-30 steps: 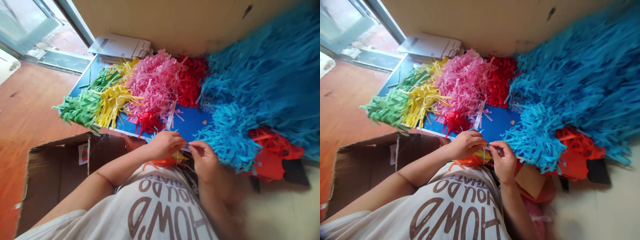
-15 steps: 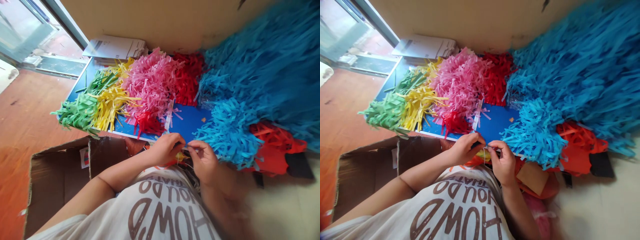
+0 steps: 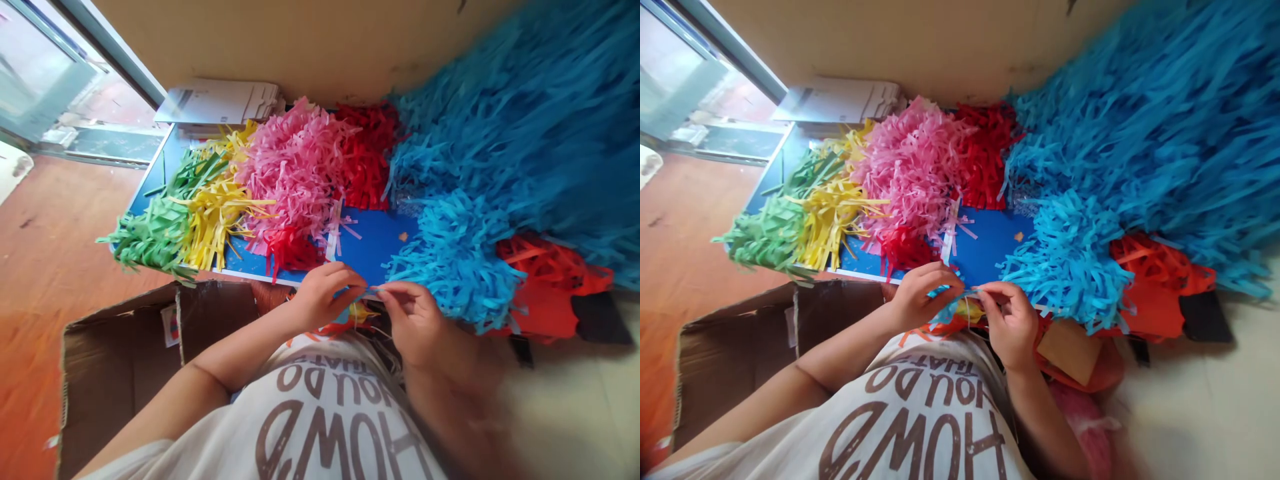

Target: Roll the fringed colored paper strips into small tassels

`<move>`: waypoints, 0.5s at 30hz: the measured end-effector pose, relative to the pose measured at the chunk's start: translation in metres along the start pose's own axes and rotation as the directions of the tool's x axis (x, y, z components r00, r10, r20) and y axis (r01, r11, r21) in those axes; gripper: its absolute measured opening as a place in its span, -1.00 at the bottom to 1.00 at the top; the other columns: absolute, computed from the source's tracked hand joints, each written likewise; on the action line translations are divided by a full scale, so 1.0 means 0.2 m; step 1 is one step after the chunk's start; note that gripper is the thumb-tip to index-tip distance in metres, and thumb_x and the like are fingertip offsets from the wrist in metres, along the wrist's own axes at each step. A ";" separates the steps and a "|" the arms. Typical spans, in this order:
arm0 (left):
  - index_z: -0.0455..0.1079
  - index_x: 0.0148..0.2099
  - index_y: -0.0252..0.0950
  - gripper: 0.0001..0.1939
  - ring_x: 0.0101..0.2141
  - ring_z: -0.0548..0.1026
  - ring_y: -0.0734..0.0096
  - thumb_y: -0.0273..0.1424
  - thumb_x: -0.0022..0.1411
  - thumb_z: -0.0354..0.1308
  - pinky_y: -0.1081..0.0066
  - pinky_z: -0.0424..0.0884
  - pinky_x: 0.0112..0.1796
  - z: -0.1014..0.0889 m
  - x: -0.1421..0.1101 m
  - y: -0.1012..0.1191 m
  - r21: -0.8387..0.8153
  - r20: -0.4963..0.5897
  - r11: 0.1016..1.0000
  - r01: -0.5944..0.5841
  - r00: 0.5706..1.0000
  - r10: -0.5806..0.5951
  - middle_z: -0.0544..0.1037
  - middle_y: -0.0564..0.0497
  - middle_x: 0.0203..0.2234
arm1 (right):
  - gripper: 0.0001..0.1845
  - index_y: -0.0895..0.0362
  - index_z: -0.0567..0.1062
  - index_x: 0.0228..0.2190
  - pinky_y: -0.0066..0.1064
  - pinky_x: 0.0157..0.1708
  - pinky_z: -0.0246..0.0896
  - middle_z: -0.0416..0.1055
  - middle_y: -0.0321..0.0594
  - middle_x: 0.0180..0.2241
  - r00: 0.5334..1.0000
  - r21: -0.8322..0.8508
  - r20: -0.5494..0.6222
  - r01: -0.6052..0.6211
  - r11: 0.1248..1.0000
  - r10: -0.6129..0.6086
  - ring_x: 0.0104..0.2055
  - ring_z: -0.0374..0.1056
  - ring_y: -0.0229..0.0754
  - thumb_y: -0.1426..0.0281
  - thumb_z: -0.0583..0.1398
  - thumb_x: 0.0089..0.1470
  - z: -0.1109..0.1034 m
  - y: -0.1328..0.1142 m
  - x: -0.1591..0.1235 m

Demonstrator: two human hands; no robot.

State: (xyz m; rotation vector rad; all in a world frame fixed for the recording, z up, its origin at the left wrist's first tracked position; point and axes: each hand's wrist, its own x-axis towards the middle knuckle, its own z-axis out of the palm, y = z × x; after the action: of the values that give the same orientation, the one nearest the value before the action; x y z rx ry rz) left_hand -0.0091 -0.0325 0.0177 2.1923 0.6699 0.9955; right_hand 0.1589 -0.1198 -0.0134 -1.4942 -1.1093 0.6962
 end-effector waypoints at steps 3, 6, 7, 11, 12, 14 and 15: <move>0.45 -0.19 -0.29 -0.95 -0.30 0.56 0.45 -0.41 0.32 0.19 0.36 0.46 -0.05 0.01 0.00 0.00 -0.003 -0.026 0.997 -0.074 0.997 0.074 0.62 -0.02 -0.33 | -0.81 0.06 0.53 -0.26 -0.25 -0.17 0.49 0.59 -0.18 -0.30 1.000 -0.022 -0.016 -0.006 1.000 0.006 -0.27 0.53 -0.12 0.23 0.31 0.11 0.01 0.00 -0.01; 0.44 -0.22 -0.29 -0.97 -0.35 0.56 0.50 -0.49 0.31 0.18 0.31 0.39 0.06 0.02 -0.01 -0.01 0.017 -0.013 0.997 -0.078 0.997 0.078 0.63 0.04 -0.37 | -0.79 0.06 0.52 -0.25 -0.24 -0.17 0.50 0.59 -0.18 -0.30 1.000 -0.015 -0.020 -0.009 1.000 0.009 -0.26 0.54 -0.12 0.22 0.31 0.11 0.02 0.01 -0.02; 0.45 -0.22 -0.29 -0.97 -0.35 0.56 0.51 -0.50 0.31 0.19 0.32 0.39 0.06 0.02 -0.01 -0.01 0.032 -0.009 0.996 -0.078 0.997 0.078 0.64 0.04 -0.37 | -0.79 0.06 0.52 -0.24 -0.25 -0.18 0.50 0.59 -0.18 -0.30 1.000 -0.011 -0.023 -0.012 1.000 0.011 -0.26 0.54 -0.12 0.22 0.30 0.12 0.03 0.01 -0.02; 0.48 -0.19 -0.26 -0.96 -0.34 0.57 0.52 -0.43 0.32 0.21 0.29 0.35 0.07 0.02 -0.01 -0.03 0.110 -0.064 0.985 -0.135 0.988 0.143 0.65 0.05 -0.34 | -0.83 0.07 0.51 -0.22 -0.32 -0.21 0.50 0.58 -0.21 -0.31 0.999 -0.006 -0.047 0.018 1.000 -0.018 -0.28 0.54 -0.17 0.30 0.30 0.13 0.04 0.00 -0.02; 0.49 -0.19 -0.24 -0.96 -0.35 0.57 0.53 -0.41 0.32 0.21 0.29 0.34 0.07 0.02 -0.01 -0.04 0.128 -0.080 0.982 -0.138 0.986 0.149 0.65 0.06 -0.35 | -0.84 0.06 0.51 -0.22 -0.33 -0.22 0.49 0.58 -0.22 -0.31 0.998 -0.003 -0.052 0.032 0.999 -0.032 -0.28 0.54 -0.18 0.33 0.30 0.13 0.04 0.00 -0.02; 0.49 -0.20 -0.23 -0.94 -0.34 0.57 0.53 -0.39 0.33 0.20 0.30 0.34 0.06 0.04 -0.01 -0.04 0.147 -0.098 0.982 -0.122 0.986 0.137 0.65 0.07 -0.35 | -0.85 0.06 0.51 -0.22 -0.36 -0.22 0.49 0.58 -0.24 -0.31 0.996 0.000 -0.067 0.054 0.999 -0.054 -0.29 0.53 -0.20 0.37 0.30 0.12 0.05 0.00 -0.02; 0.49 -0.22 -0.23 -0.93 -0.34 0.57 0.52 -0.38 0.33 0.20 0.30 0.34 0.05 0.05 -0.01 -0.04 0.147 -0.095 0.983 -0.107 0.988 0.122 0.65 0.07 -0.36 | -0.86 0.06 0.51 -0.23 -0.36 -0.23 0.48 0.58 -0.24 -0.32 0.996 -0.002 -0.075 0.058 0.998 -0.058 -0.30 0.53 -0.20 0.38 0.31 0.12 0.05 0.00 -0.02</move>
State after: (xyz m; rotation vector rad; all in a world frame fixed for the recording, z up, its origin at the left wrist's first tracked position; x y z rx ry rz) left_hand -0.0046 -0.0323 0.0054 2.3379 0.6867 1.1594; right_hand 0.1476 -0.1191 -0.0161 -1.4699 -1.0916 0.5956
